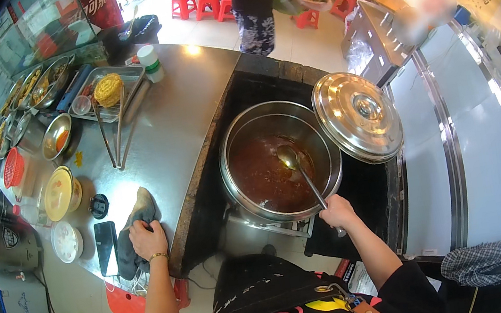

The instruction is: The person assembles a food order by placing various ingredients into a plastic bowl using tongs, then adds broth from a large pot using a ladle. The person places the finished bowl on the counter and briefly touches their face.

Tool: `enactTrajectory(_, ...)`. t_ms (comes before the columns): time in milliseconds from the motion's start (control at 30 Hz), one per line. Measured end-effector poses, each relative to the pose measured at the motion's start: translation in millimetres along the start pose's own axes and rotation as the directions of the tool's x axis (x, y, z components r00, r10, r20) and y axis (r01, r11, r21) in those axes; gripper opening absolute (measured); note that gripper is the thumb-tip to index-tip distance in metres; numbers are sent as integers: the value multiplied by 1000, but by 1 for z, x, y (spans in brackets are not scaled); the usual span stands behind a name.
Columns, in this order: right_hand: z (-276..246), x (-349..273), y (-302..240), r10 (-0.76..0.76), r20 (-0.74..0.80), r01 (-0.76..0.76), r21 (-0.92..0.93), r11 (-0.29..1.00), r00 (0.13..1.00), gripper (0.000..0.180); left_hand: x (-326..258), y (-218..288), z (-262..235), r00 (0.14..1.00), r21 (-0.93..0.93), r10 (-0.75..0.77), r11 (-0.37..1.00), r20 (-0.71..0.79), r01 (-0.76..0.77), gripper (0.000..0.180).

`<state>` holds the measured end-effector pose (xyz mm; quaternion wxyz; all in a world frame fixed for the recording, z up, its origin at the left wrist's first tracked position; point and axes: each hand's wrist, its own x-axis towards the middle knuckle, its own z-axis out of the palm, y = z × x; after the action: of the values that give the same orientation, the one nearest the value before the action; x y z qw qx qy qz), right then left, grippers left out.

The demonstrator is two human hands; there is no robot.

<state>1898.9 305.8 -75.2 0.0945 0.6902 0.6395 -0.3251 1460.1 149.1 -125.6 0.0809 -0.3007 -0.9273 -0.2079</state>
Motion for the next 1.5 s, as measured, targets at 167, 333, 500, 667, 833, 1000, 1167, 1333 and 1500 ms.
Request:
enactTrajectory(167,-7,-14,-6,-41,74,34,92,995,996,21,-2,-4,1,1000,-5,7,1000,-9,-7,19)
enactTrajectory(333,-4,-33,9,-264,-173,226,-211,951,949,19,1,-2,2,999,-5,17,1000,-47,-17,18)
enactTrajectory(500,-29,-59,5,-133,-58,137,69,988,989,20,-1,-10,0,999,-46,-14,999,-39,12,17)
enactTrajectory(667,-34,-66,14,-75,94,22,470,883,993,13,-1,-6,0,999,-33,3,999,-47,-5,19)
enactTrajectory(833,-28,-60,12,-74,75,41,371,928,994,10,-2,-14,6,1000,-52,7,999,-27,-8,22)
enactTrajectory(1000,-18,-56,25,-14,122,-43,456,889,992,10,0,-2,3,999,-48,-8,999,-33,6,20)
enactTrajectory(1167,-17,-60,18,-17,158,-56,447,893,987,12,-1,-7,5,1000,-18,-11,1000,-23,10,20)
enactTrajectory(1333,-13,-56,18,-2,149,-66,447,892,989,10,-1,-4,4,1000,-22,-3,1000,-11,3,19)
enactTrajectory(1500,-13,-53,14,-2,167,-70,421,904,986,11,-1,-3,3,1000,-15,-19,1000,-7,19,19)
